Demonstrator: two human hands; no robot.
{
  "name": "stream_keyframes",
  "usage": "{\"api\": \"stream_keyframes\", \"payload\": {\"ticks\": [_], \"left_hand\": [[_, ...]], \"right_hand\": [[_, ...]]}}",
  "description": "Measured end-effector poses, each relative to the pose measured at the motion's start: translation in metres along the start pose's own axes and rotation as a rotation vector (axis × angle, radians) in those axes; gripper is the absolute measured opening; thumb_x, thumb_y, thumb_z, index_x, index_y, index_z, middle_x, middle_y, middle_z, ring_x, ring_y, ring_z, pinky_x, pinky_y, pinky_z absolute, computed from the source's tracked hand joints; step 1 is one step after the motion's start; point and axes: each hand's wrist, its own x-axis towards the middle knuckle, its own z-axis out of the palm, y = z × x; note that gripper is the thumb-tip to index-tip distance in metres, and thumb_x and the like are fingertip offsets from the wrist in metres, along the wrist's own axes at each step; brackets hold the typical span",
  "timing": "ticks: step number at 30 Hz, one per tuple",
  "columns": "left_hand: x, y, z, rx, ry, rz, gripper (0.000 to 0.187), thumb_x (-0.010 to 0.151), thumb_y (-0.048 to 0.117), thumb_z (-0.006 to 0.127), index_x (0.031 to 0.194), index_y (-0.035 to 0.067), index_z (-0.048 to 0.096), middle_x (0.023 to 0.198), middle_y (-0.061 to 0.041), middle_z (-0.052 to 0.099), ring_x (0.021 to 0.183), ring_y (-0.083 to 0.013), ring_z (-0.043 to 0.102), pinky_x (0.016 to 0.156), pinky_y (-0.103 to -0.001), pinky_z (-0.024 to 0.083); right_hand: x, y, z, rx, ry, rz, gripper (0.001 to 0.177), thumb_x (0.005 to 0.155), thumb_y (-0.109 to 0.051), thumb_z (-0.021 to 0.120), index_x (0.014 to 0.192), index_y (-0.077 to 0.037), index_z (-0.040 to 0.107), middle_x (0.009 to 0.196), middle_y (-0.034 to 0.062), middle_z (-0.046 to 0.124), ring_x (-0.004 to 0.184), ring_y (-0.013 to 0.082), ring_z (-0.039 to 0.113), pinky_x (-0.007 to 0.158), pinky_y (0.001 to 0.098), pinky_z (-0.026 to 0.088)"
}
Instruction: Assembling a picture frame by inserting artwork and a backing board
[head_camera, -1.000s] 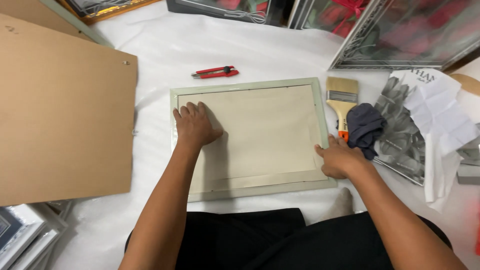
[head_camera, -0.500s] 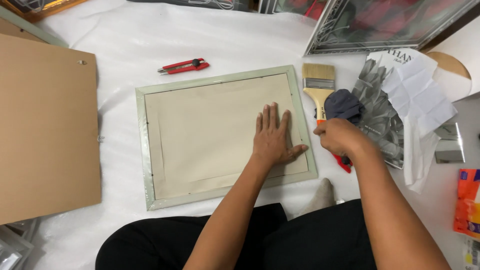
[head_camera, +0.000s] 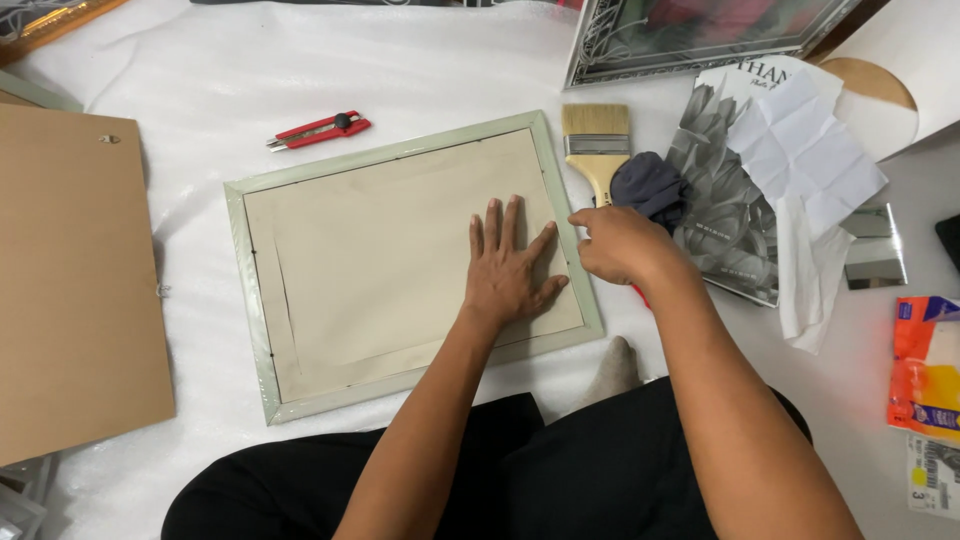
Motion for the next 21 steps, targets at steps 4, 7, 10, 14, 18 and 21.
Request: {"api": "stream_keyframes", "payload": {"ticks": [4, 7, 10, 14, 18, 21], "left_hand": [[0.008, 0.002, 0.022, 0.13, 0.113, 0.135, 0.073, 0.091, 0.066, 0.058, 0.147, 0.022, 0.045, 0.161, -0.009, 0.028, 0.151, -0.0324, 0.022, 0.126, -0.063, 0.01], [0.003, 0.004, 0.028, 0.085, 0.146, 0.185, 0.057, 0.095, 0.055, 0.061, 0.139, 0.02, 0.049, 0.149, -0.007, 0.043, 0.147, -0.0287, 0.034, 0.123, -0.059, 0.021], [-0.005, 0.005, 0.026, 0.121, 0.179, 0.215, 0.056, 0.091, 0.056, 0.066, 0.132, 0.02, 0.051, 0.149, -0.007, 0.044, 0.146, -0.0284, 0.036, 0.121, -0.055, 0.027], [-0.017, 0.004, 0.025, 0.17, 0.186, 0.266, 0.048, 0.091, 0.054, 0.064, 0.123, 0.02, 0.052, 0.143, -0.005, 0.045, 0.142, -0.0275, 0.038, 0.117, -0.053, 0.031], [-0.025, 0.002, 0.028, 0.114, 0.254, 0.318, 0.043, 0.089, 0.051, 0.068, 0.118, 0.021, 0.056, 0.141, -0.004, 0.048, 0.141, -0.0262, 0.04, 0.116, -0.049, 0.034], [-0.026, -0.004, 0.029, -0.003, 0.315, 0.318, 0.051, 0.088, 0.061, 0.063, 0.122, 0.024, 0.057, 0.143, -0.002, 0.051, 0.142, -0.0256, 0.043, 0.119, -0.05, 0.033]], "right_hand": [[0.004, 0.002, 0.003, 0.013, 0.004, -0.023, 0.055, 0.088, -0.026, 0.052, 0.14, -0.018, 0.065, 0.124, 0.0172, 0.073, 0.126, 0.0423, 0.061, 0.102, 0.0582, 0.051], [0.002, 0.0, 0.002, 0.025, 0.012, -0.04, 0.054, 0.087, -0.026, 0.054, 0.139, -0.018, 0.066, 0.122, 0.0178, 0.073, 0.124, 0.0426, 0.062, 0.101, 0.0592, 0.051], [0.0, -0.002, 0.002, 0.06, 0.03, -0.056, 0.053, 0.088, -0.026, 0.055, 0.139, -0.015, 0.066, 0.121, 0.019, 0.073, 0.124, 0.0427, 0.062, 0.1, 0.0591, 0.051], [-0.008, -0.009, -0.007, 0.064, -0.005, -0.086, 0.056, 0.089, -0.028, 0.054, 0.142, -0.013, 0.063, 0.123, 0.0195, 0.072, 0.122, 0.0428, 0.063, 0.099, 0.0572, 0.052], [-0.009, -0.01, -0.007, 0.121, 0.009, -0.115, 0.056, 0.09, -0.023, 0.053, 0.143, -0.006, 0.061, 0.121, 0.0257, 0.071, 0.118, 0.0459, 0.063, 0.097, 0.059, 0.052], [-0.008, -0.008, -0.006, 0.093, 0.018, -0.119, 0.055, 0.089, -0.025, 0.055, 0.142, -0.008, 0.062, 0.118, 0.0231, 0.072, 0.116, 0.0432, 0.065, 0.094, 0.0575, 0.054]]}}
